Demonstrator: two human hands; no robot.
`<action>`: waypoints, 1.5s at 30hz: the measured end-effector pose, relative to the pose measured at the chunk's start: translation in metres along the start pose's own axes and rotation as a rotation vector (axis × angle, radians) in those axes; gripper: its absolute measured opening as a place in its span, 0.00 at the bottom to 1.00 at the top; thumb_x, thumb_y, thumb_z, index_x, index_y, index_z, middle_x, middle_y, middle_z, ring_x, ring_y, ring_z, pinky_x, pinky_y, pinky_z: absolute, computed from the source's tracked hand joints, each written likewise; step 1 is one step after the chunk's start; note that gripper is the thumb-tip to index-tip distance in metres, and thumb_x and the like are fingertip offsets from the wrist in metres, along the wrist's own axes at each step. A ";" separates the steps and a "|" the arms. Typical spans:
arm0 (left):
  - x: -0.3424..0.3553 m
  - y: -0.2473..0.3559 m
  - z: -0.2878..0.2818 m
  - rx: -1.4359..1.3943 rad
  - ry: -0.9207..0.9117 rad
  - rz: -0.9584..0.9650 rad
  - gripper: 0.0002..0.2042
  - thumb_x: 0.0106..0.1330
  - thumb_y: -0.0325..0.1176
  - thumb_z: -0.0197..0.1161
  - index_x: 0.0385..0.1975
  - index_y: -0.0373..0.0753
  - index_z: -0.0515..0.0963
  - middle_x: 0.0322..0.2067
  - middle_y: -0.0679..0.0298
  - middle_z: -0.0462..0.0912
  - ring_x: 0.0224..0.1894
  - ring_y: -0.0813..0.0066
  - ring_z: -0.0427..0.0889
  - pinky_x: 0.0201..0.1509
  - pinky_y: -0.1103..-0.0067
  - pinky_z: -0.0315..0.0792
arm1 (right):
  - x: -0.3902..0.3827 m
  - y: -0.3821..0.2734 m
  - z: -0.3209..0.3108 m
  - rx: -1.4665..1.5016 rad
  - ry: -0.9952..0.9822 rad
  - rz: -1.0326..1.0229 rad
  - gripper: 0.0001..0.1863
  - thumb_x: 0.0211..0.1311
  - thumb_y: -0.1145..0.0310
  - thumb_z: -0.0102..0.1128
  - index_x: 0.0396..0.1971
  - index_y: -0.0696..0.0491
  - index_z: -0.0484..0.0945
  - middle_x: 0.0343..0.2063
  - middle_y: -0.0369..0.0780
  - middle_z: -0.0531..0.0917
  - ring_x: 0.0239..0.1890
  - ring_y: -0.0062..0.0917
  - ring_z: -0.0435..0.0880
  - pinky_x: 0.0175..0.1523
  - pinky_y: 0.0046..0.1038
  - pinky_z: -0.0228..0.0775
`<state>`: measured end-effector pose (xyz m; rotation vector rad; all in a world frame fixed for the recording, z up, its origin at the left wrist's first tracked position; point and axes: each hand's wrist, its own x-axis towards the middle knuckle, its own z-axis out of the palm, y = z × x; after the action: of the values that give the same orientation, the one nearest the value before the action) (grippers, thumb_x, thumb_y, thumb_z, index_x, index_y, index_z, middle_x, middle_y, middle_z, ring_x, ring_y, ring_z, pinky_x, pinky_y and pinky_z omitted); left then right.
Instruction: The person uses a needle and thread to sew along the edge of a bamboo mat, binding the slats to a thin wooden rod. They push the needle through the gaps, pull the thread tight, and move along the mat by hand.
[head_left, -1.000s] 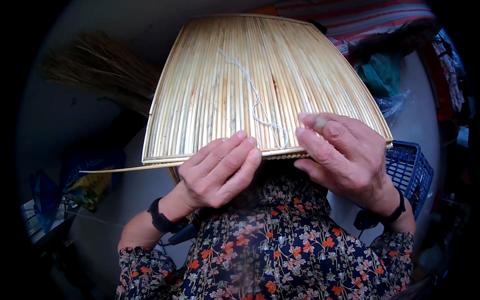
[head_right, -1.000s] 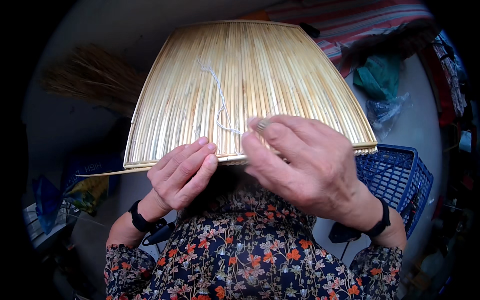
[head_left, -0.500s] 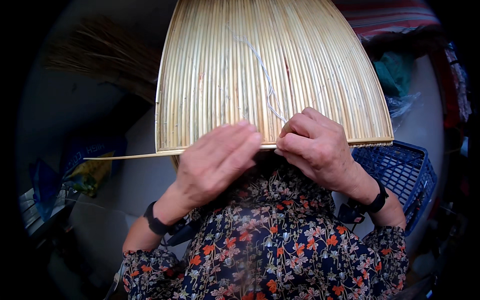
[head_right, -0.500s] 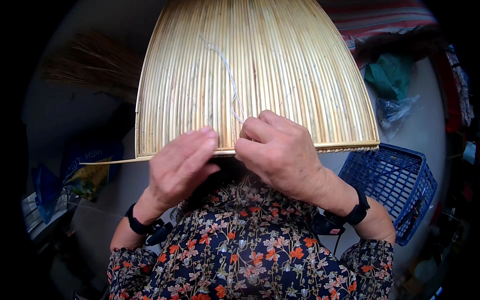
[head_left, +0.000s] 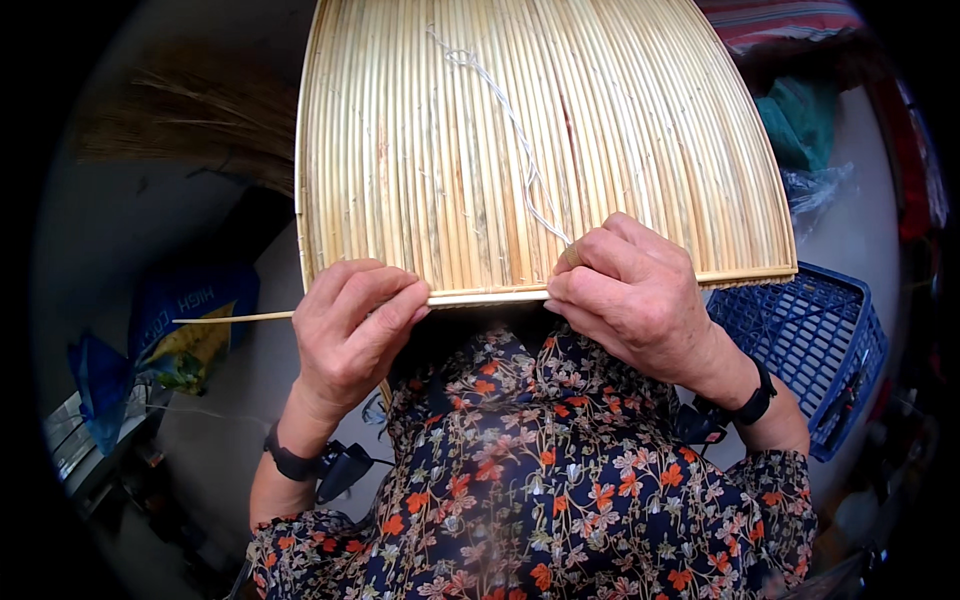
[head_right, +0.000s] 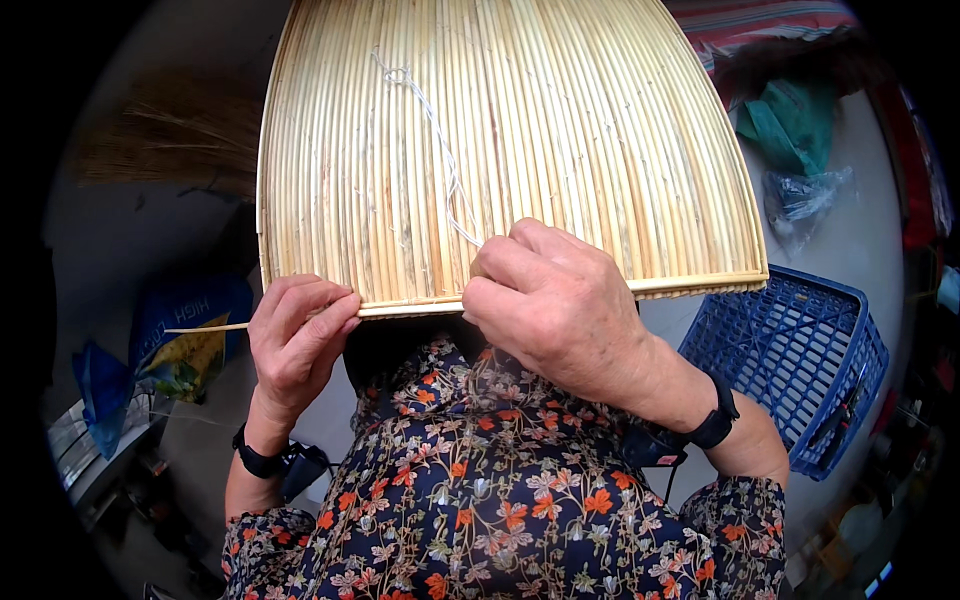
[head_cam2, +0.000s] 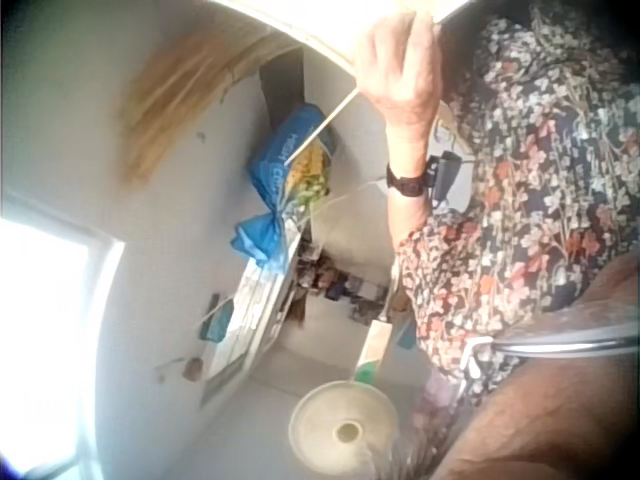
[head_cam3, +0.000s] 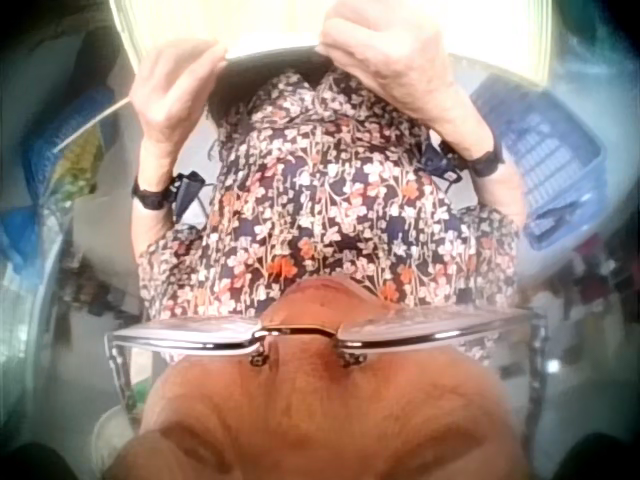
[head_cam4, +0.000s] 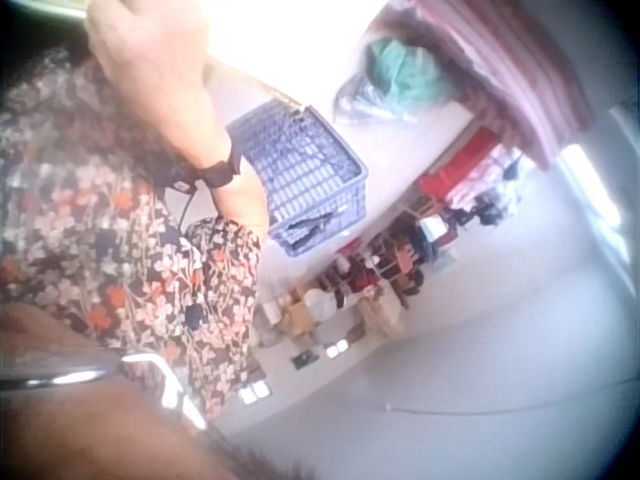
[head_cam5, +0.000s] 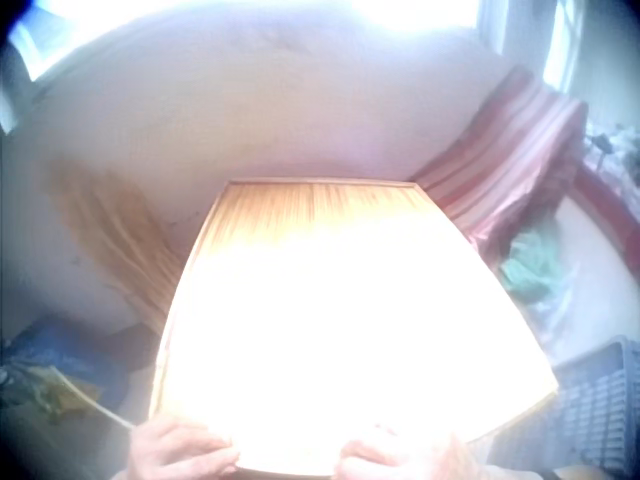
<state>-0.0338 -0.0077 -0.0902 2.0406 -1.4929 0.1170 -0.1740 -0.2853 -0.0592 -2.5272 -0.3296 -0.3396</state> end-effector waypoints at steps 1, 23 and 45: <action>0.002 0.001 0.001 0.000 0.003 -0.002 0.14 0.57 0.22 0.78 0.44 0.38 0.90 0.41 0.59 0.88 0.43 0.59 0.86 0.43 0.69 0.81 | -0.002 0.002 0.002 -0.012 0.019 -0.008 0.10 0.52 0.72 0.76 0.28 0.54 0.80 0.31 0.37 0.81 0.33 0.29 0.81 0.35 0.30 0.75; 0.010 0.021 0.004 -0.243 0.000 -0.346 0.15 0.60 0.19 0.78 0.47 0.38 0.92 0.36 0.64 0.81 0.40 0.72 0.79 0.44 0.78 0.73 | -0.038 0.007 -0.019 -0.215 0.253 0.075 0.18 0.48 0.68 0.80 0.41 0.51 0.88 0.36 0.32 0.82 0.37 0.27 0.79 0.42 0.32 0.69; 0.010 0.022 0.031 -0.180 0.059 -0.360 0.12 0.57 0.21 0.81 0.41 0.36 0.90 0.35 0.64 0.80 0.38 0.71 0.80 0.41 0.77 0.74 | -0.032 0.013 0.008 -0.321 0.310 0.062 0.11 0.45 0.65 0.76 0.28 0.51 0.82 0.29 0.33 0.77 0.33 0.27 0.77 0.36 0.31 0.66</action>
<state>-0.0585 -0.0360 -0.1018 2.1008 -1.0396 -0.0974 -0.1984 -0.2969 -0.0820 -2.7293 -0.0788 -0.8037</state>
